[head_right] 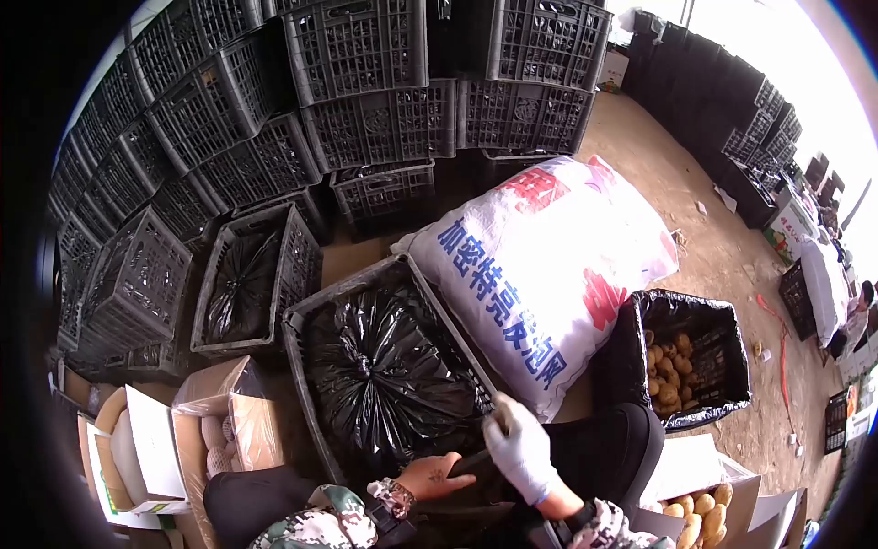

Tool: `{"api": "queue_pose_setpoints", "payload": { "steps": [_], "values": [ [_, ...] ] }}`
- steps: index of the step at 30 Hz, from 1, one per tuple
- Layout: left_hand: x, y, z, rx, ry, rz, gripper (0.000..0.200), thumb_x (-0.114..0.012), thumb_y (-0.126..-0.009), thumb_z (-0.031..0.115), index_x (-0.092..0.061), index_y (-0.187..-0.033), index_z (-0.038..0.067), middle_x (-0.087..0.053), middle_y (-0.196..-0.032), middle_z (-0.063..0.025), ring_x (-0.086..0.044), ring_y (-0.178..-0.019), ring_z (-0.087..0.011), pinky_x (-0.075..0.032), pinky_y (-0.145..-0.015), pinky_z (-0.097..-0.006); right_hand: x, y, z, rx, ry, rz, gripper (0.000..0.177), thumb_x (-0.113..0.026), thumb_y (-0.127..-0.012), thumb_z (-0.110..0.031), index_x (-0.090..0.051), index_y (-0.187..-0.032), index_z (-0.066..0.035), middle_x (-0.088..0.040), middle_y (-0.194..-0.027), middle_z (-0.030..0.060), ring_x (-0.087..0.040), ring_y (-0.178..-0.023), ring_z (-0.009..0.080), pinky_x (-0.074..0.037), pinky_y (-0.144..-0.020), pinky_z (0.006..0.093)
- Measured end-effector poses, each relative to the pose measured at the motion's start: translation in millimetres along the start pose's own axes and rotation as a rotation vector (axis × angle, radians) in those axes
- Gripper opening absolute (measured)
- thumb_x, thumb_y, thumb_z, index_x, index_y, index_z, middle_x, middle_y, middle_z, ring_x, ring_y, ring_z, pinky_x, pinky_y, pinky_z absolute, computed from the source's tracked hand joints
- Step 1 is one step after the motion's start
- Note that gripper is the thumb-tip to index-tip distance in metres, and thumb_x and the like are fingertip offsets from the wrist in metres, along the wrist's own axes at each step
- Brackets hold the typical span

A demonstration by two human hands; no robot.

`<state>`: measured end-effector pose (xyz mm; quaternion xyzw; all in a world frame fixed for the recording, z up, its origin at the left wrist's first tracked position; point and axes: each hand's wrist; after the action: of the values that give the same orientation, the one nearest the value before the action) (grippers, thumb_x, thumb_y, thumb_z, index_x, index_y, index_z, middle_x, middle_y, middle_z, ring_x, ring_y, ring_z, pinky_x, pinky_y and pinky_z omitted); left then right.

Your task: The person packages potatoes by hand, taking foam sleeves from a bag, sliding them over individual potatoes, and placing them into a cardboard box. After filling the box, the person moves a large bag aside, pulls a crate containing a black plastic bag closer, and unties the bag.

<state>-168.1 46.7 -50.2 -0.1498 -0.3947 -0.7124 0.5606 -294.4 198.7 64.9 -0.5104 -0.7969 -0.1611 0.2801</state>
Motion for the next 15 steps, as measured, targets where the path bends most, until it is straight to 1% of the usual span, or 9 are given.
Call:
{"api": "queue_pose_setpoints", "payload": {
  "steps": [1, 2, 3, 4, 5, 6, 7, 10, 15],
  "values": [
    [-6.1, 1.9, -0.4, -0.016, -0.029, 0.056, 0.034, -0.061, -0.095, 0.039, -0.06, -0.11, 0.008, -0.072, -0.096, -0.0197, -0.071, -0.085, -0.0394, -0.055, -0.071, -0.053, -6.2, -26.4, 20.0, 0.263, 0.281, 0.254, 0.044, -0.07, -0.088, -0.019, -0.061, -0.126, 0.002, -0.069, -0.104, 0.0207, -0.067, -0.093, 0.0387, -0.055, -0.085, 0.0437],
    [-10.4, 4.6, 0.6, -0.034, -0.059, 0.11, 0.031, -0.06, -0.096, 0.035, -0.059, -0.108, 0.007, -0.072, -0.093, -0.0208, -0.071, -0.083, -0.0403, -0.055, -0.07, -0.0541, -17.6, -45.3, 44.3, 0.187, 0.318, 0.218, 0.051, -0.07, -0.087, -0.026, -0.06, -0.129, 0.001, -0.068, -0.11, 0.0226, -0.066, -0.1, 0.0408, -0.053, -0.09, 0.0461],
    [-15.8, 8.6, 1.6, -0.05, -0.087, 0.16, 0.028, -0.06, -0.096, 0.032, -0.057, -0.106, 0.005, -0.071, -0.09, -0.0219, -0.07, -0.08, -0.0413, -0.055, -0.069, -0.0552, -32.5, -62.3, 63.3, -0.014, 0.346, 0.06, 0.059, -0.07, -0.086, -0.036, -0.06, -0.131, 0.001, -0.068, -0.112, 0.0248, -0.067, -0.103, 0.0405, -0.053, -0.091, 0.0469],
    [-22.2, 11.4, 1.9, -0.034, -0.11, 0.207, 0.026, -0.06, -0.096, 0.029, -0.057, -0.105, 0.005, -0.071, -0.089, -0.0217, -0.07, -0.08, -0.0419, -0.055, -0.07, -0.0555, -43.2, -77.3, 69.7, -0.244, 0.198, -0.184, 0.061, -0.069, -0.085, -0.043, -0.062, -0.128, 0.0, -0.07, -0.109, 0.0259, -0.068, -0.105, 0.0394, -0.052, -0.092, 0.0478],
    [-29.9, 12.2, 1.9, -0.013, -0.128, 0.26, 0.024, -0.059, -0.096, 0.027, -0.057, -0.105, 0.005, -0.071, -0.089, -0.0216, -0.07, -0.08, -0.0425, -0.055, -0.07, -0.0557, -57.9, -87.7, 81.4, -0.311, 0.197, -0.389, 0.049, -0.069, -0.085, -0.041, -0.067, -0.116, -0.003, -0.072, -0.099, 0.0247, -0.069, -0.1, 0.0402, -0.053, -0.091, 0.0481],
    [-38.2, 13.1, 0.5, 0.018, -0.14, 0.321, 0.021, -0.059, -0.095, 0.025, -0.057, -0.104, 0.005, -0.071, -0.089, -0.0214, -0.07, -0.08, -0.0431, -0.055, -0.071, -0.056, -84.5, -83.5, 112.7, -0.179, 0.293, -0.176, 0.035, -0.068, -0.086, -0.037, -0.071, -0.099, -0.005, -0.072, -0.091, 0.0231, -0.069, -0.095, 0.0418, -0.054, -0.088, 0.0479],
    [-46.7, 12.7, -3.4, 0.025, -0.121, 0.373, 0.019, -0.06, -0.094, 0.022, -0.057, -0.103, 0.005, -0.071, -0.09, -0.0217, -0.069, -0.083, -0.0445, -0.056, -0.074, -0.0565, -84.0, -78.9, 108.6, -0.132, 0.331, -0.142, 0.033, -0.067, -0.086, -0.034, -0.072, -0.097, -0.003, -0.071, -0.09, 0.0239, -0.069, -0.093, 0.0426, -0.054, -0.085, 0.0482],
    [-37.9, 30.0, 13.5, 0.067, -0.101, 0.375, 0.021, -0.062, -0.093, 0.023, -0.058, -0.103, 0.005, -0.071, -0.093, -0.0225, -0.069, -0.087, -0.0447, -0.056, -0.076, -0.056, -82.0, -65.3, 119.1, -0.041, 0.367, -0.123, 0.03, -0.069, -0.084, -0.03, -0.072, -0.093, -0.001, -0.071, -0.089, 0.0248, -0.069, -0.091, 0.0435, -0.054, -0.081, 0.0483],
    [-35.5, 72.5, 6.9, 0.046, -0.042, 0.113, 0.037, -0.07, -0.087, 0.03, -0.06, -0.112, 0.006, -0.069, -0.108, -0.0209, -0.066, -0.106, -0.0417, -0.053, -0.089, -0.0525, -78.2, -5.0, 137.3, -0.161, 0.454, -0.172, 0.032, -0.07, -0.085, -0.031, -0.071, -0.091, 0.001, -0.071, -0.091, 0.0268, -0.069, -0.091, 0.0433, -0.055, -0.082, 0.0479]
  ]
}}
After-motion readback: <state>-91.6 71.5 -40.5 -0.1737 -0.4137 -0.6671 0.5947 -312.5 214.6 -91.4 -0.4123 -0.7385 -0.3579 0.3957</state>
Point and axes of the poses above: each hand's wrist, its own y-axis away from the middle knuckle, its own x-axis out of the back of the hand, z = x × y
